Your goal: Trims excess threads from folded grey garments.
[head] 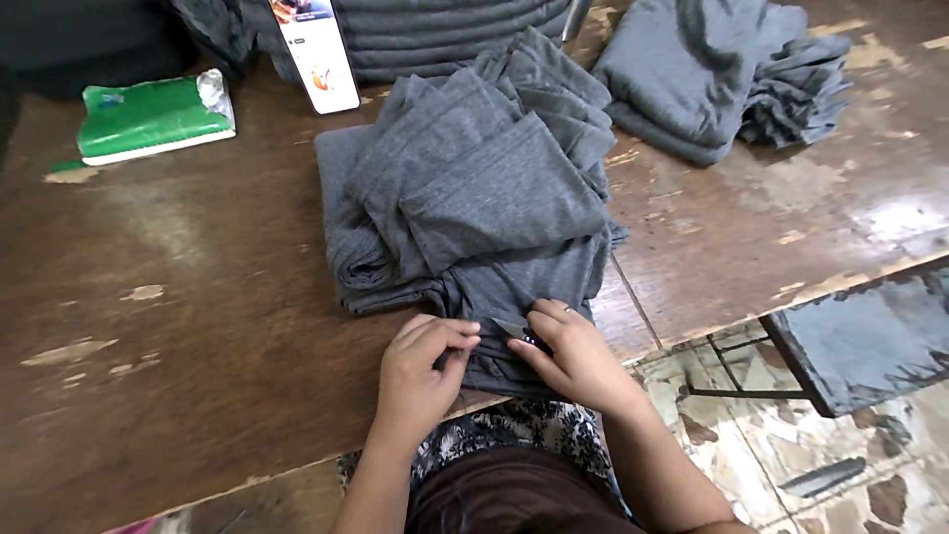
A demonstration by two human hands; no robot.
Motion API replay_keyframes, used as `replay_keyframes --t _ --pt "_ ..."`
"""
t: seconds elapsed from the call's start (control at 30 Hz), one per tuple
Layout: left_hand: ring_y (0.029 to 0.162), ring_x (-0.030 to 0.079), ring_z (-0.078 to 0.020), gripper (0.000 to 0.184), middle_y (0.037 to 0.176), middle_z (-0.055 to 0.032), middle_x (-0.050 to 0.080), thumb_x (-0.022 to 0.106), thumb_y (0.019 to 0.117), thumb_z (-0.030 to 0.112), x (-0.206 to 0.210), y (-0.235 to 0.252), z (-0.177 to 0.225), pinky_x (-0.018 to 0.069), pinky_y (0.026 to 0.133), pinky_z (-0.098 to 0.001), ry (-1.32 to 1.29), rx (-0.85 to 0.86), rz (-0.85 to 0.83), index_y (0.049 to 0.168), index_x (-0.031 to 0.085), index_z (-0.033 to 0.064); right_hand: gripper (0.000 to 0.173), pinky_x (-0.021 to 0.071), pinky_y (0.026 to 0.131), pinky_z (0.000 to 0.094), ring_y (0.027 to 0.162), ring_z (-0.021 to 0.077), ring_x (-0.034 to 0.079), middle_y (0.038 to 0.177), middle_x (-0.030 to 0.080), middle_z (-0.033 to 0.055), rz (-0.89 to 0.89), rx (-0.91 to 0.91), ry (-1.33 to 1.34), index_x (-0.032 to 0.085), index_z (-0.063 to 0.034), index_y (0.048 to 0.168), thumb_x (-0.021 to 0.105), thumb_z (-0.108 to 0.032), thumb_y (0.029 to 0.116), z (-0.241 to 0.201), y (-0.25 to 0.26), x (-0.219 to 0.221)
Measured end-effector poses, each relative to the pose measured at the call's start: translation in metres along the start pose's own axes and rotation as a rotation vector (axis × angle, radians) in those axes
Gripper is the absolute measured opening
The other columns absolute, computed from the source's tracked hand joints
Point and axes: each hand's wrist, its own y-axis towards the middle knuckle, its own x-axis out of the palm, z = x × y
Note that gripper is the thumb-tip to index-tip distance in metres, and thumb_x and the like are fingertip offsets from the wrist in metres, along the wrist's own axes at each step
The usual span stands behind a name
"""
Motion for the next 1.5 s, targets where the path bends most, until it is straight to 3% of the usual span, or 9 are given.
replay_keyframes --t 0.13,0.43,0.63,0.97,1.1,1.17,1.23,1.37,1.5 --pt "0.102 0.07 -0.0139 0.015 0.105 0.0038 0.078 0.063 0.0943 0.013 0.011 0.004 0.002 0.0528 0.092 -0.0366 0.367 -0.072 -0.091 0.093 0.079 0.0135 0.052 0.0477 0.071 0.0391 0.076 0.022 0.056 0.081 0.057 0.0111 -0.006 0.028 0.095 0.059 -0.0029 0.081 0.049 -0.049 0.104 0.005 -0.001 -0.004" --pt "0.09 0.072 -0.0261 0.01 0.096 -0.0079 0.074 0.061 0.0913 0.002 0.025 0.009 0.009 0.0574 0.08 -0.0468 0.437 -0.196 -0.146 0.095 0.07 0.0042 0.054 0.047 0.071 0.039 0.075 0.0215 0.055 0.079 0.055 0.0098 -0.015 0.021 0.08 0.059 -0.0028 0.083 0.049 -0.052 0.1033 0.004 0.001 -0.004" --pt "0.093 0.065 -0.0055 0.007 0.102 -0.0084 0.068 0.053 0.0984 0.007 0.008 -0.006 0.01 0.0537 0.076 -0.0199 -0.025 -0.266 -0.073 0.101 0.054 0.0003 0.056 0.0505 0.073 0.0462 0.081 0.0303 0.061 0.085 0.061 0.015 -0.042 -0.106 -0.031 0.061 -0.0026 0.084 0.045 -0.053 0.1044 0.005 -0.002 -0.004" --pt "0.09 0.064 -0.0027 0.007 0.1 -0.0056 0.068 0.056 0.0982 0.008 0.003 -0.007 0.014 0.0531 0.075 -0.017 -0.073 -0.266 -0.075 0.101 0.054 0.0012 0.055 0.0516 0.065 0.0472 0.078 0.033 0.065 0.078 0.064 0.0119 0.001 -0.078 -0.217 0.065 -0.0057 0.082 0.041 -0.049 0.1063 -0.007 0.005 0.008" --pt "0.076 0.061 0.0024 0.026 0.088 0.0007 0.069 0.061 0.1022 0.031 -0.052 -0.01 0.009 0.0506 0.068 -0.0142 -0.43 -0.102 -0.677 0.103 0.066 0.0054 0.053 0.0491 0.066 0.0413 0.07 0.0232 0.058 0.073 0.057 0.0096 0.017 -0.029 0.045 0.06 -0.003 0.082 0.05 -0.05 0.1038 0.005 0.001 -0.003" --pt "0.097 0.064 -0.0014 0.042 0.106 -0.0021 0.073 0.063 0.1005 0.042 -0.069 -0.006 0.008 0.0524 0.087 -0.0177 -0.487 0.004 -0.908 0.12 0.071 0.0055 0.043 0.0461 0.061 0.0304 0.064 0.0124 0.052 0.069 0.054 0.0046 0.08 -0.002 0.166 0.06 -0.0024 0.082 0.066 -0.042 0.0966 0.013 -0.001 -0.005" --pt "0.112 0.064 -0.003 0.037 0.119 -0.003 0.071 0.063 0.1009 0.038 -0.069 -0.005 0.01 0.0519 0.097 -0.0199 -0.363 -0.016 -0.763 0.121 0.073 0.0084 0.031 0.04 0.058 0.0184 0.062 0.003 0.047 0.067 0.052 0.001 0.134 -0.001 0.225 0.058 -0.0015 0.082 0.07 -0.028 0.0911 0.018 -0.001 -0.005" --pt "0.092 0.067 -0.0047 0.03 0.108 -0.0043 0.073 0.062 0.0995 0.03 -0.028 0.004 0.016 0.054 0.079 -0.0201 0.049 -0.252 -0.221 0.115 0.075 0.0075 0.015 0.0369 0.054 0.0173 0.058 0.0021 0.045 0.065 0.05 0.0007 0.18 0.003 0.19 0.056 -0.0017 0.081 0.061 -0.014 0.0886 0.017 0.0 -0.002" --pt "0.082 0.066 -0.0045 0.032 0.099 -0.0027 0.075 0.067 0.0975 0.029 0.011 0.01 0.012 0.0517 0.07 -0.0207 0.127 -0.397 -0.05 0.123 0.073 0.0098 0.014 0.0371 0.053 0.0215 0.057 0.0051 0.045 0.063 0.049 0.001 0.184 0.017 0.163 0.055 -0.0034 0.08 0.059 -0.014 0.0886 0.015 -0.001 0.0"
